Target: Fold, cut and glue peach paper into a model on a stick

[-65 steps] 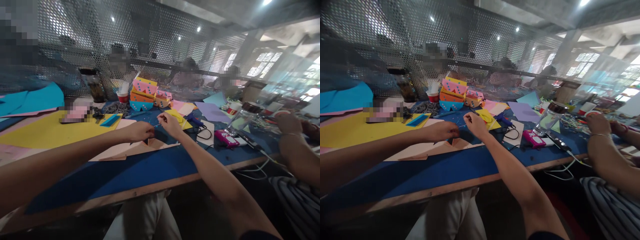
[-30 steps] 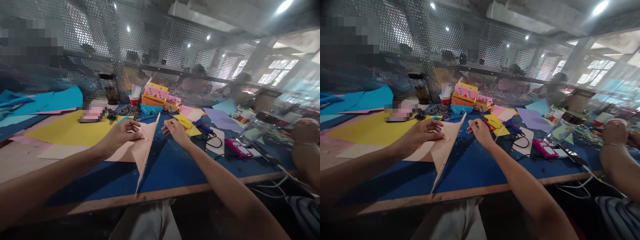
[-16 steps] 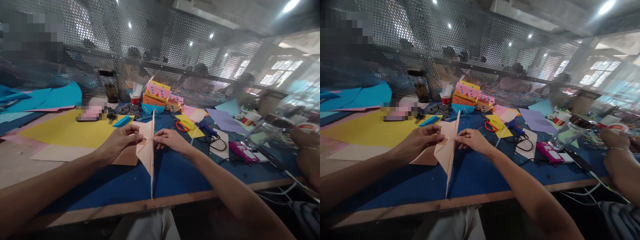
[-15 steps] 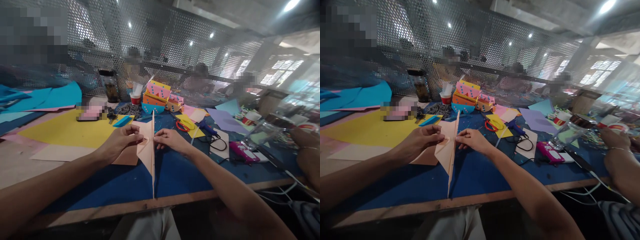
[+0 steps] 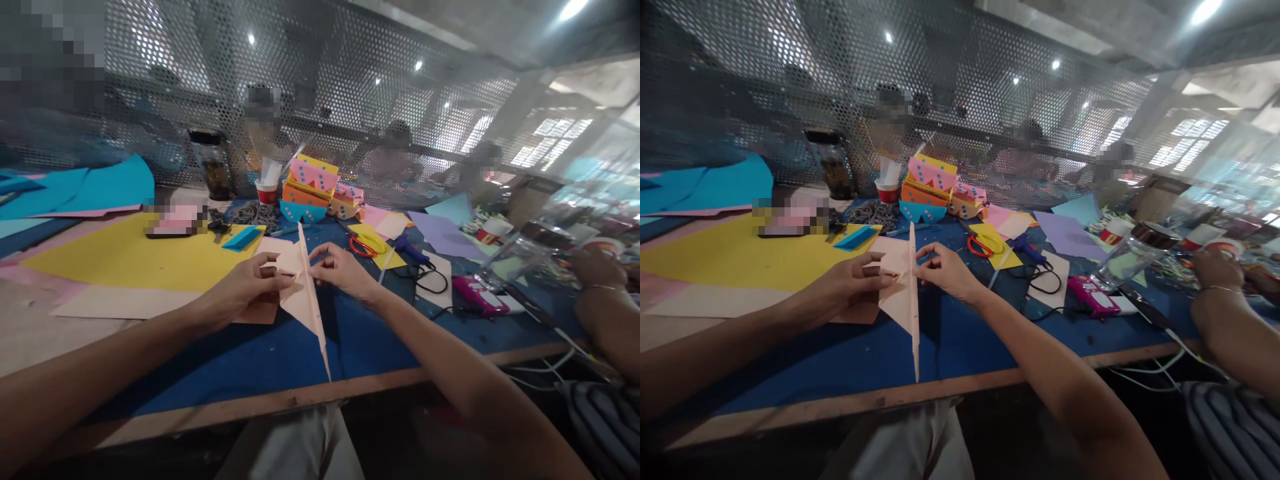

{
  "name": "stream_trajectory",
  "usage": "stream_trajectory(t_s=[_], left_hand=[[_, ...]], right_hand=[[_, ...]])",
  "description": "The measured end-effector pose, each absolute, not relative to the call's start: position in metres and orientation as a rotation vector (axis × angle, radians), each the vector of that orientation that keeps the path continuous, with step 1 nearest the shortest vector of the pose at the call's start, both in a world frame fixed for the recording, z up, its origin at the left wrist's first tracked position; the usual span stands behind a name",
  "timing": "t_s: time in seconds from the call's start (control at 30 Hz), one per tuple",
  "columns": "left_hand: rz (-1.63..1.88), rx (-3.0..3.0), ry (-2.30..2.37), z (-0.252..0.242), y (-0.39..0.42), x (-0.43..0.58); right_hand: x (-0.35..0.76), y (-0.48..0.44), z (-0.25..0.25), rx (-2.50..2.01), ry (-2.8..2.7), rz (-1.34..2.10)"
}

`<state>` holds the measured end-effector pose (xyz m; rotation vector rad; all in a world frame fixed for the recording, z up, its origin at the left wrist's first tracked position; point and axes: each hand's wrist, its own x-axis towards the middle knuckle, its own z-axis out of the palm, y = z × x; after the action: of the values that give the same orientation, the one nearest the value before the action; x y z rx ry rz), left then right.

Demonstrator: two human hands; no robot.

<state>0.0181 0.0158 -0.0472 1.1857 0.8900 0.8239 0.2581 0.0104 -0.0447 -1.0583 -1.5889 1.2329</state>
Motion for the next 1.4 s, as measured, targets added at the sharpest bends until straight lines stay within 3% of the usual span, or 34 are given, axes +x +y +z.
stream_trajectory(t_s=[0.23, 0.47, 1.13, 1.27, 1.4], left_hand=[[0.905, 1.305, 0.894, -0.044, 0.015, 0.016], [0.937, 1.334, 0.898, -0.039, 0.016, 0.013], [0.743, 1.375, 1.058, -0.044, -0.002, 0.020], [0.763, 1.635, 1.065, -0.043, -0.002, 0.016], [1.026, 2.258, 0.982, -0.044, -0.014, 0.014]], right_hand=[[0.256, 0.003, -0.039, -1.109, -1.695, 1.117], [0.262, -0.042, -0.044, -1.106, -1.690, 1.217], [0.262, -0.110, -0.058, -1.023, -2.053, 0.244], [0.265, -0.119, -0.061, -1.062, -2.055, 0.240], [0.267, -0.126, -0.064, -1.098, -2.037, 0.251]])
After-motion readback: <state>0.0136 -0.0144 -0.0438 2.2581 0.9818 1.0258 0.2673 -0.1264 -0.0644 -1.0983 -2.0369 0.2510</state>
